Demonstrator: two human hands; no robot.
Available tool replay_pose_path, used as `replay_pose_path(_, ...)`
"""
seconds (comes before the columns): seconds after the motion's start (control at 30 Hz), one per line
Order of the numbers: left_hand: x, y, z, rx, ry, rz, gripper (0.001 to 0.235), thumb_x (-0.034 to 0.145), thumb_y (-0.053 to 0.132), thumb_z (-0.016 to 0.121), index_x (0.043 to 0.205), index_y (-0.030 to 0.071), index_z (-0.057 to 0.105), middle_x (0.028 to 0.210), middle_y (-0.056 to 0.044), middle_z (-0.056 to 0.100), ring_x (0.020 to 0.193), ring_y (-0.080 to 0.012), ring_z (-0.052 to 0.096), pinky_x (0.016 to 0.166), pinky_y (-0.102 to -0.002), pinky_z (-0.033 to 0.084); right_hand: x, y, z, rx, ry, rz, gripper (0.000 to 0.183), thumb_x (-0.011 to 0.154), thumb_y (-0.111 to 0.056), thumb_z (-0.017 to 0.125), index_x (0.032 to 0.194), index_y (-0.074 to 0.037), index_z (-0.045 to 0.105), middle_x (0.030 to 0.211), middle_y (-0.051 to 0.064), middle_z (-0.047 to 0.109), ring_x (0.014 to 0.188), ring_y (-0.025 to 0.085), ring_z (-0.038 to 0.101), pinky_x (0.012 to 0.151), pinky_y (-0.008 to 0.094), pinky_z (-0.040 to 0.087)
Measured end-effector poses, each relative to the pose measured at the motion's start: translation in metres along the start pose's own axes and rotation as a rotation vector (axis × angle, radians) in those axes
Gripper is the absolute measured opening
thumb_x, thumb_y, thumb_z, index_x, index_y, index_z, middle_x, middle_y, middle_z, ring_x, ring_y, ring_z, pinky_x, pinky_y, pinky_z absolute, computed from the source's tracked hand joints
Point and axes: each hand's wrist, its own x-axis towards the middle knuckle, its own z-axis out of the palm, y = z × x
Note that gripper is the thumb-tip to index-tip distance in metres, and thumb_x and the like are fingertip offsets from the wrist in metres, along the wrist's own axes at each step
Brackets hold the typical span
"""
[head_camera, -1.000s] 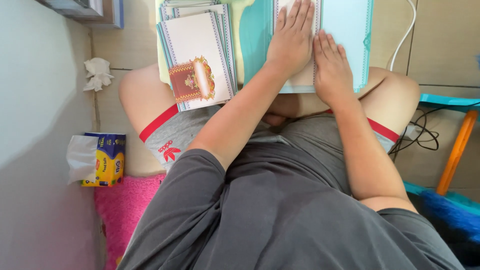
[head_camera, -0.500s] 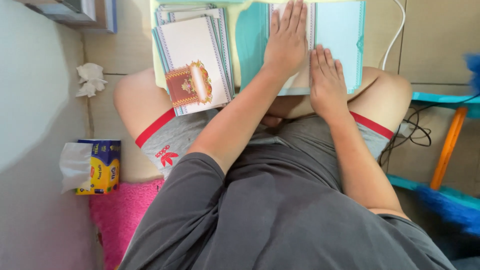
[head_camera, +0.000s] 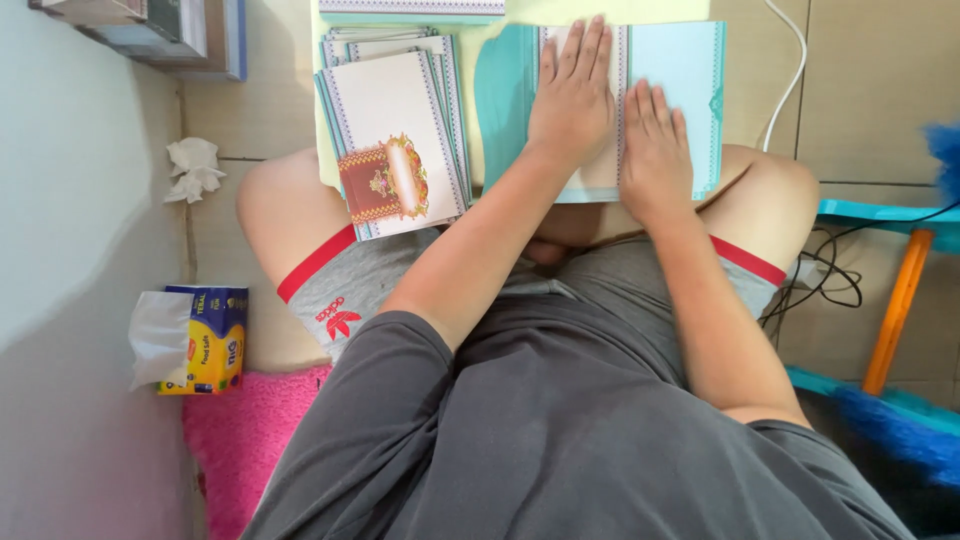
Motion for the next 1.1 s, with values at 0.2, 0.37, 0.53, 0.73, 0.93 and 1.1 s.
replay_pose_path(0.2, -0.001, -0.001, 0.014, -0.024, 0.061, 0.029, 0.061, 0.104, 0.023, 0.044, 0.158, -0.001, 0.032, 0.167, -0.013, 0.028, 0.158, -0.0298, 0.022, 0.130, -0.054, 0.014, -0.054, -0.033, -0.019, -0.032, -0.018, 0.057, 0.052, 0.103, -0.004, 0.046, 0.154, 0.006, 0.043, 0.163, 0.025, 0.042, 0.151, 0.041, 0.040, 0.120, 0.055, 0.032)
replay_pose_path(0.37, 0.000, -0.005, 0.018, -0.078, 0.158, 0.014, 0.062, 0.097, 0.021, 0.050, 0.154, 0.000, 0.037, 0.165, -0.013, 0.032, 0.155, -0.0294, 0.024, 0.129, -0.057, 0.013, -0.045, -0.052, -0.024, 0.191, -0.011, 0.163, 0.055, 0.100, -0.014, 0.063, 0.146, 0.009, 0.045, 0.143, 0.031, 0.049, 0.126, 0.048, 0.050, 0.107, 0.054, 0.042)
replay_pose_path(0.53, 0.001, -0.007, 0.006, -0.047, 0.148, -0.015, 0.064, 0.091, 0.018, 0.055, 0.151, 0.001, 0.041, 0.164, -0.012, 0.033, 0.155, -0.0361, 0.022, 0.125, -0.068, 0.011, -0.026, -0.014, -0.016, 0.919, -0.017, 0.471, 0.064, 0.096, -0.016, 0.067, 0.151, 0.001, 0.039, 0.135, 0.014, 0.054, 0.113, 0.023, 0.055, 0.094, 0.037, 0.048)
replay_pose_path(0.73, -0.032, 0.019, -0.045, 0.025, 0.054, 0.395, 0.035, 0.099, 0.018, 0.055, 0.133, 0.016, 0.060, 0.171, -0.010, 0.027, 0.161, -0.0359, 0.017, 0.128, -0.068, 0.012, -0.031, 0.017, -0.001, 1.262, 0.062, 0.408, 0.018, 0.097, 0.000, 0.069, 0.114, 0.000, 0.064, 0.102, 0.002, 0.067, 0.094, 0.008, 0.062, 0.086, 0.024, 0.051)
replay_pose_path(0.93, -0.037, 0.009, -0.058, 0.082, 0.072, 0.501, 0.036, 0.093, 0.014, 0.062, 0.129, 0.015, 0.065, 0.167, -0.018, 0.026, 0.157, -0.0387, 0.019, 0.123, -0.070, 0.015, -0.033, 0.038, -0.041, 0.917, 0.247, 0.395, 0.009, 0.100, 0.002, 0.065, 0.108, 0.002, 0.066, 0.096, 0.002, 0.068, 0.083, 0.009, 0.060, 0.075, 0.025, 0.049)
replay_pose_path(1.1, -0.024, -0.013, -0.018, -0.029, -0.232, 0.398, 0.061, 0.088, 0.014, 0.067, 0.147, 0.015, 0.052, 0.163, -0.019, 0.029, 0.151, -0.0397, 0.027, 0.116, -0.064, 0.027, -0.040, 0.012, -0.037, 0.679, 0.036, 0.399, 0.023, 0.096, -0.006, 0.069, 0.117, 0.003, 0.064, 0.099, 0.009, 0.069, 0.087, 0.015, 0.067, 0.076, 0.028, 0.055)
